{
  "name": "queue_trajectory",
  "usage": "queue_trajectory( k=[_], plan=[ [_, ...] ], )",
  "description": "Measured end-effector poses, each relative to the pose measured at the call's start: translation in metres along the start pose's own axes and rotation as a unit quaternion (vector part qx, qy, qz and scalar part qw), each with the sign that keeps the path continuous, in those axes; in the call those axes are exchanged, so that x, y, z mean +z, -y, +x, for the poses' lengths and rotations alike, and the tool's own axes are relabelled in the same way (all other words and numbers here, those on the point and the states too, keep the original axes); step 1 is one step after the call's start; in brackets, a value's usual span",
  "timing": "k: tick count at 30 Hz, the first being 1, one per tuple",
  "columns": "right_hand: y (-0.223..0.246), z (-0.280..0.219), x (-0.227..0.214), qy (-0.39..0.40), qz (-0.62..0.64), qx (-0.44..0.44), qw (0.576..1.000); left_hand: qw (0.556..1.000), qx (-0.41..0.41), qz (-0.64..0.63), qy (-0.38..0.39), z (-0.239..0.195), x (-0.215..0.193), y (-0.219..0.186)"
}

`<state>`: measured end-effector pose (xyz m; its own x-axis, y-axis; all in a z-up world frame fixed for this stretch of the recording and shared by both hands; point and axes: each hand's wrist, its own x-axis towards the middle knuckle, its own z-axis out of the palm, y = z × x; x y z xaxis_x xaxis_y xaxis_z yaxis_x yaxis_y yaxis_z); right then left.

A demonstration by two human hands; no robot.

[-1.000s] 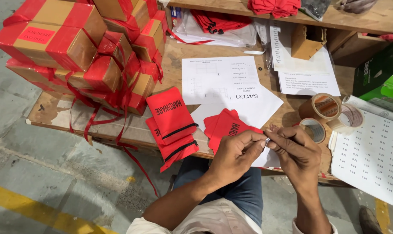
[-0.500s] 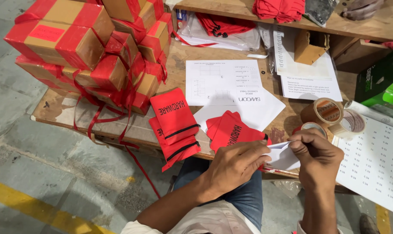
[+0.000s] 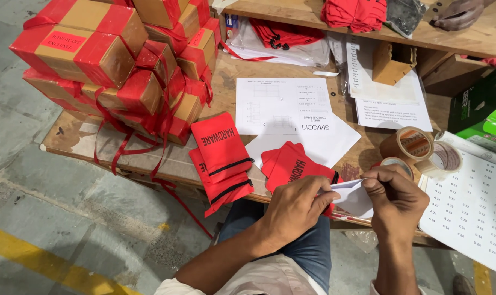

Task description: The person sits at a workbench folding white paper inserts and inserting each folded paper into a red drawstring pouch, then stacks the filled pouches on the bench next to boxes wrapped in red tape.

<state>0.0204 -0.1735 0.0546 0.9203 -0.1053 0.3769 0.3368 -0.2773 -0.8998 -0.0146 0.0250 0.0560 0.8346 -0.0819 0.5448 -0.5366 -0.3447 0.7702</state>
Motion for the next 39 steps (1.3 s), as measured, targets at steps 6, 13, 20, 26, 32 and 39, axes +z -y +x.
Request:
queue_trajectory(
  k=[6,13,20,26,32,39],
  plan=[
    [0.005,-0.001,0.003,0.01,-0.037,-0.051,0.998,0.999,-0.007,0.02,0.04,-0.004,0.004,0.016],
    [-0.007,0.0,-0.001,-0.011,-0.023,-0.037,0.999,1.0,0.008,-0.006,0.014,-0.01,0.011,0.008],
    [-0.026,0.0,-0.006,-0.06,0.083,-0.008,0.995,0.996,0.063,0.003,-0.065,-0.01,0.014,0.0],
    [-0.021,-0.004,-0.001,-0.048,0.134,-0.038,0.989,0.994,0.077,-0.011,-0.072,-0.009,0.007,-0.001],
    [0.058,-0.004,0.016,-0.043,-0.178,-0.142,0.973,0.982,0.154,0.076,-0.078,-0.003,-0.007,0.003],
    [0.053,-0.019,0.003,0.089,-0.331,-0.262,0.902,0.987,0.135,0.041,-0.077,-0.008,0.008,0.007]
  ],
)
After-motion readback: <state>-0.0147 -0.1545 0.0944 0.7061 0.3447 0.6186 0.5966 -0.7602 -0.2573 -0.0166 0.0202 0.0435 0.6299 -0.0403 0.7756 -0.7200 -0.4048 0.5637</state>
